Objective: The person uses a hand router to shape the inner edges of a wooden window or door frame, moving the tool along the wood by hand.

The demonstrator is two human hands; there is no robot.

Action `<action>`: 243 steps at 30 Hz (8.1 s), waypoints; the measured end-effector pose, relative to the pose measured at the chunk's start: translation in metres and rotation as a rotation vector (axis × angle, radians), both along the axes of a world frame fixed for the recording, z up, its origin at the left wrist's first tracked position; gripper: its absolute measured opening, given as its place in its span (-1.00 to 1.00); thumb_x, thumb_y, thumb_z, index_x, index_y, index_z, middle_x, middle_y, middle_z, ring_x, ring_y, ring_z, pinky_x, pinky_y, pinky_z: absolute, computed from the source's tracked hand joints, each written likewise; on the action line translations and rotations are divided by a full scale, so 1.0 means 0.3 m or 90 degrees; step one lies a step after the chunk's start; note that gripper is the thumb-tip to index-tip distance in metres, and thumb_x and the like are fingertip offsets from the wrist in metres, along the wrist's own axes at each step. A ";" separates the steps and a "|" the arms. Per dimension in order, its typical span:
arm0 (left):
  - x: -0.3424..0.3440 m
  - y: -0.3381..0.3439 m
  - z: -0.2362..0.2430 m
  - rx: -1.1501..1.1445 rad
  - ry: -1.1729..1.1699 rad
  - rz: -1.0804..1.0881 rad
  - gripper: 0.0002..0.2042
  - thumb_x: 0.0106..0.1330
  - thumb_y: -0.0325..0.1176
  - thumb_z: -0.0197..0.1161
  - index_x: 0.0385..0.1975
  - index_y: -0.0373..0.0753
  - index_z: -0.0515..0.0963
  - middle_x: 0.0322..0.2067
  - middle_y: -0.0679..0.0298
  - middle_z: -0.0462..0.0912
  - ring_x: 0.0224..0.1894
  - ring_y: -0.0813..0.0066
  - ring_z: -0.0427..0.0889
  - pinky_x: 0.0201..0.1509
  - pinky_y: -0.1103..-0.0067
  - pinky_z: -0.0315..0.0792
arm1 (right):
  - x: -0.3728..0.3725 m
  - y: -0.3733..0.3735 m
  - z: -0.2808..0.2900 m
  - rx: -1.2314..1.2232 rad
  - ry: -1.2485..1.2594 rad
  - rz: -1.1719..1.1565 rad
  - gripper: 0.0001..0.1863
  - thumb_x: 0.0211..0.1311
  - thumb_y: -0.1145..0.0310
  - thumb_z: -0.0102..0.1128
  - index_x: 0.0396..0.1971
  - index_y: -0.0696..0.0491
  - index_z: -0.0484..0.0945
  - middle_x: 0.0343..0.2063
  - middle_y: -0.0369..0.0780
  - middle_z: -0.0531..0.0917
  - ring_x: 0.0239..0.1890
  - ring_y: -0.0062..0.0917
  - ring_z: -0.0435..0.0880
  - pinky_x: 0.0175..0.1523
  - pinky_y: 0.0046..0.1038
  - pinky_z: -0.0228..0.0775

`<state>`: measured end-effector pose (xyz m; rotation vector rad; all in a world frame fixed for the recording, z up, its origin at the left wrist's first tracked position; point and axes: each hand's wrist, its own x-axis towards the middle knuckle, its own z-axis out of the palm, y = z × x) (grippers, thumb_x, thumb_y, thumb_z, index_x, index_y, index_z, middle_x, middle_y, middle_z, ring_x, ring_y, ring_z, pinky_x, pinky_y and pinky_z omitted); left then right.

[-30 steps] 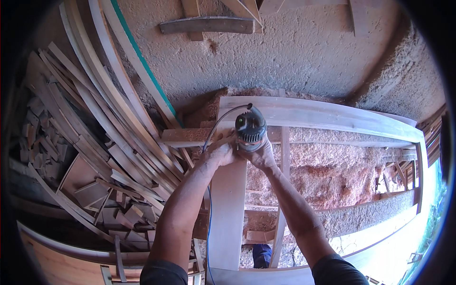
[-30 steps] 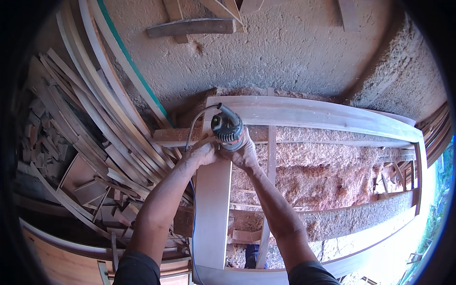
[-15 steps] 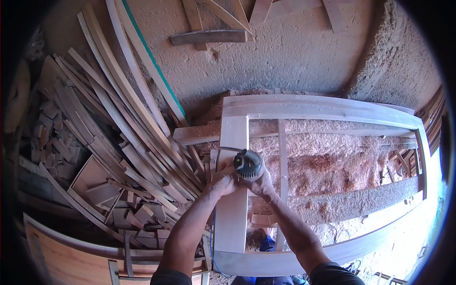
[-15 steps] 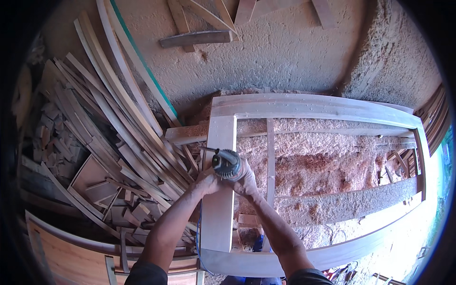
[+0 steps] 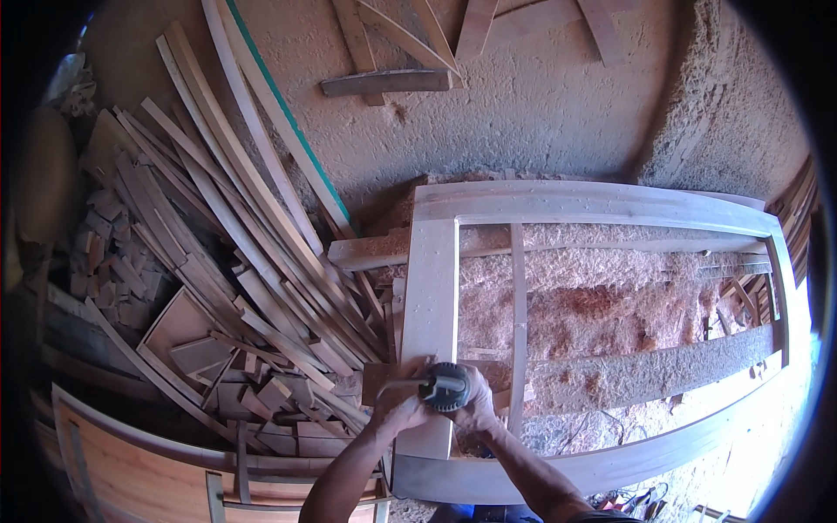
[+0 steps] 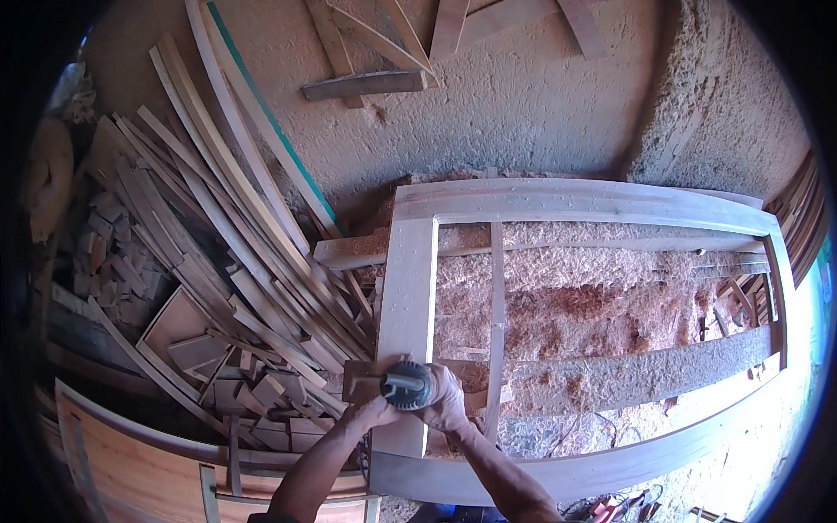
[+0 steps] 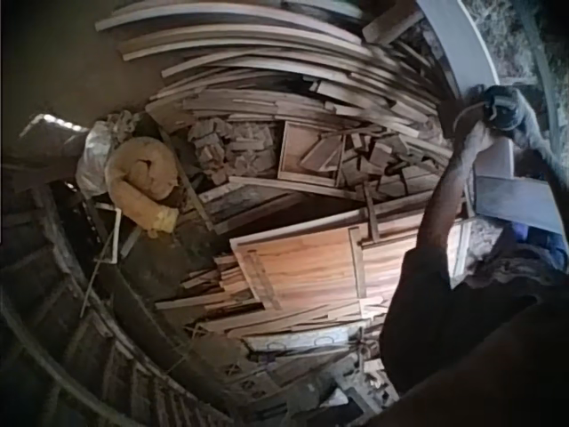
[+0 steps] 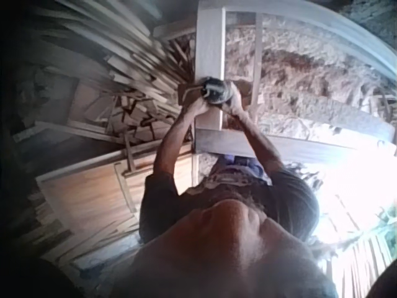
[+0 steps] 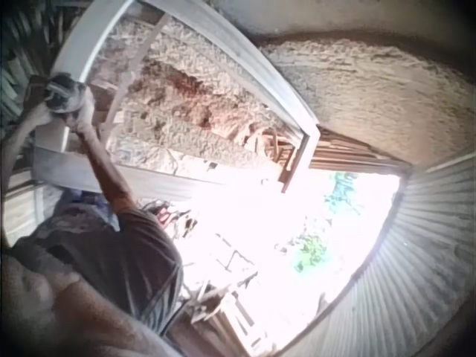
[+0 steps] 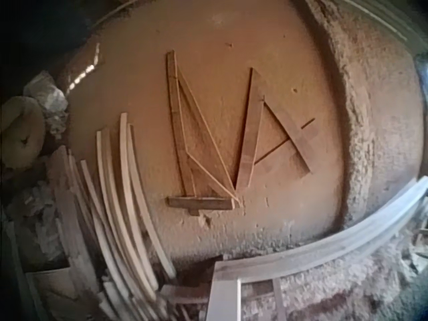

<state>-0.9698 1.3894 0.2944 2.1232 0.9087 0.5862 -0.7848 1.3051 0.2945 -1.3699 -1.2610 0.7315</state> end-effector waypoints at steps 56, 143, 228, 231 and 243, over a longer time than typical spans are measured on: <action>0.534 0.861 -0.059 -0.422 -0.209 -0.145 -0.58 0.61 -0.10 0.15 0.37 -0.05 0.45 0.35 0.27 0.51 0.34 0.41 0.49 0.47 0.36 0.38 | 0.455 0.840 -0.073 0.160 0.472 0.150 -0.10 -0.03 0.54 0.70 0.34 0.02 0.37 0.19 -0.28 0.65 0.19 -0.55 0.66 0.35 -0.36 0.56; 0.527 0.804 -0.043 0.209 0.211 0.192 0.10 0.28 0.10 0.47 0.55 -0.52 -0.04 0.51 -0.39 0.10 0.57 -0.40 0.08 0.58 0.03 0.22 | 0.544 1.147 0.005 0.075 0.031 -0.143 -0.16 -0.10 0.04 0.67 0.17 -0.03 0.40 -0.03 -0.10 0.72 0.08 -0.16 0.74 0.14 -0.24 0.54; -0.121 -0.171 -0.244 -0.405 -0.241 -0.102 -0.33 0.56 0.08 0.12 0.56 -0.09 0.22 0.48 0.17 0.33 0.51 0.32 0.31 0.64 0.27 0.16 | -0.128 -0.184 -0.116 0.006 0.058 0.015 -0.15 -0.11 0.32 0.72 0.24 0.02 0.46 0.14 -0.21 0.63 0.17 -0.39 0.64 0.31 -0.37 0.51; -0.167 -0.257 -0.307 -0.547 -0.216 -0.068 -0.23 0.41 0.08 0.29 0.55 -0.12 0.26 0.56 0.10 0.20 0.61 0.20 0.13 0.69 0.22 0.01 | -0.168 -0.296 -0.119 -0.017 0.120 -0.011 -0.25 -0.11 0.23 0.68 0.16 0.04 0.54 0.07 -0.13 0.64 0.13 -0.22 0.66 0.26 -0.27 0.50; -0.205 -0.422 -0.147 -0.619 -0.223 -0.041 -0.17 0.22 0.18 0.42 0.49 -0.02 0.39 0.58 0.14 0.19 0.67 0.20 0.00 0.72 0.07 -0.26 | -0.213 -0.434 -0.090 -0.055 -0.008 -0.004 -0.25 -0.09 0.16 0.62 0.16 0.04 0.53 0.04 -0.09 0.65 0.09 -0.08 0.66 0.23 -0.13 0.49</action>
